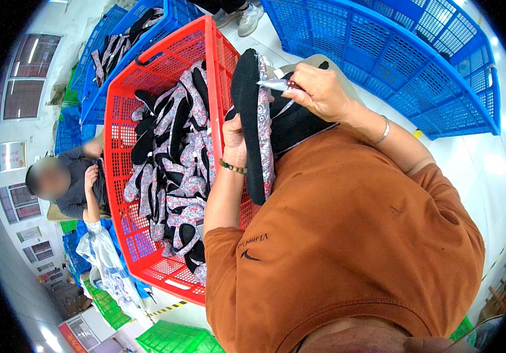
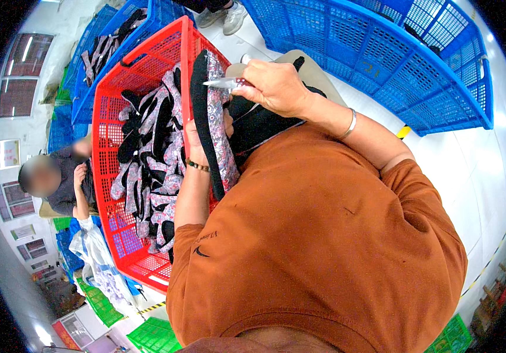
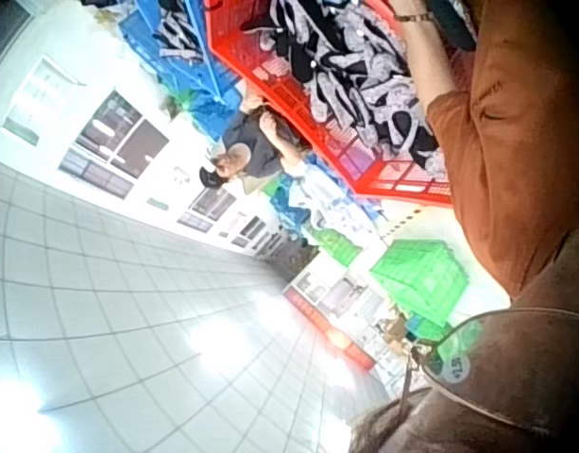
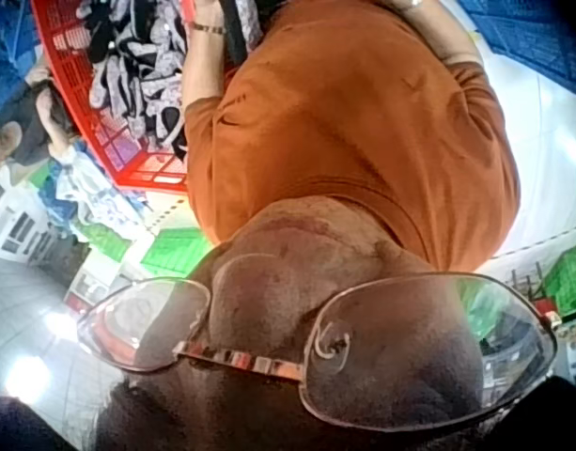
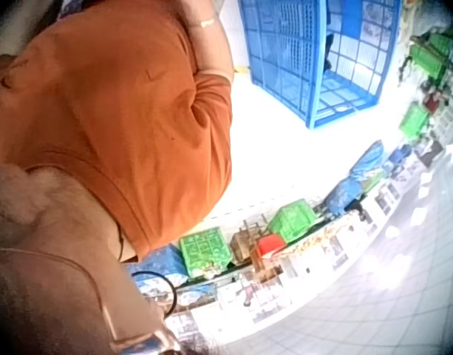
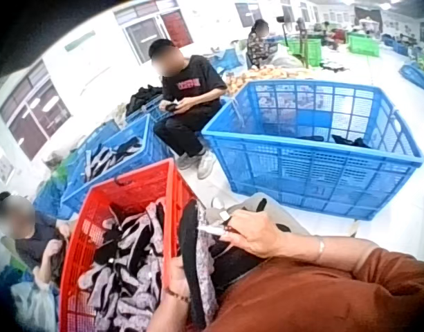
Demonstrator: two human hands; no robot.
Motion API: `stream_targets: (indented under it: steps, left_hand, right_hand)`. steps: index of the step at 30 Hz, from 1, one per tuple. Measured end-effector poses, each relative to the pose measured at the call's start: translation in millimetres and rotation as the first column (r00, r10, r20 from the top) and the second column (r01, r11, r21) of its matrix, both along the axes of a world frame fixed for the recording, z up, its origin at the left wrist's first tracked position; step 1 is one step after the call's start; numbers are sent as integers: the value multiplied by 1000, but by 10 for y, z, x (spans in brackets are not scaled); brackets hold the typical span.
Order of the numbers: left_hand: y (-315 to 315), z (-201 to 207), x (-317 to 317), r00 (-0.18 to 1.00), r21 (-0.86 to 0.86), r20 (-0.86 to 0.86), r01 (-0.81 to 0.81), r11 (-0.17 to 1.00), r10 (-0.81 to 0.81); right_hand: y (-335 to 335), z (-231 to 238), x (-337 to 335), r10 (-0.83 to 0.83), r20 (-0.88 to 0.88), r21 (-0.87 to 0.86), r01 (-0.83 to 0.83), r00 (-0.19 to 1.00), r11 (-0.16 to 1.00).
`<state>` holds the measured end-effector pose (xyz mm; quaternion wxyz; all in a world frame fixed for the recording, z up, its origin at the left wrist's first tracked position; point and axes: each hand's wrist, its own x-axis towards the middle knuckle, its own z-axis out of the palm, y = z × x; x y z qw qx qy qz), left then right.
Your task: The person sits on the floor and uses scissors to trim excess fabric from the edges of floral-patterned slippers. They pick up slippers from a red basket, cut the loose threads and fabric, and place the finished items back into the basket.
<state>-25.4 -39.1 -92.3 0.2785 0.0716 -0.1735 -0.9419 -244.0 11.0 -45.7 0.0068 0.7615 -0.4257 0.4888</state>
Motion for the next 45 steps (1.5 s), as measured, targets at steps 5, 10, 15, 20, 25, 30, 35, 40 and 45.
stream_targets:
  steps: [5, 10, 15, 20, 25, 30, 35, 40, 45]
  left_hand:
    - [9, 6, -10, 1000, -31, -3, -26, 999, 26]
    - [-15, -75, 3, 1000, -17, -21, -14, 1000, 13]
    - [-19, -126, 29, 998, -37, 2, -58, 998, 58]
    - [20, -6, -19, 999, -31, 5, -34, 999, 34]
    - [74, 126, -75, 971, -114, 215, -79, 990, 102]
    - [-5, -103, 25, 996, -2, 8, -85, 996, 85]
    - [-16, -40, 11, 997, -13, 38, -61, 998, 61]
    - [-111, -131, -16, 990, -23, -108, 84, 996, -86]
    - [-85, -211, 62, 992, 105, -112, -47, 993, 59]
  right_hand:
    - [33, -69, -69, -51, 88, 89, 43, 995, 995]
    - [36, -107, 27, -7, 13, 74, 6, 1000, 997]
    - [1, -106, 65, -17, 18, 80, 16, 1000, 997]
    - [-14, -116, 101, -21, 51, 69, 17, 998, 997]
    - [-103, -144, 104, -36, 9, 74, 35, 999, 997]
    - [-80, -120, 116, 244, -6, 91, -242, 970, 966]
    - [-10, -127, 124, 143, 27, 162, -145, 989, 976]
    - [-162, -144, 98, 2, 66, 232, -18, 998, 973]
    - [74, -50, 168, 532, -179, 305, -468, 827, 830]
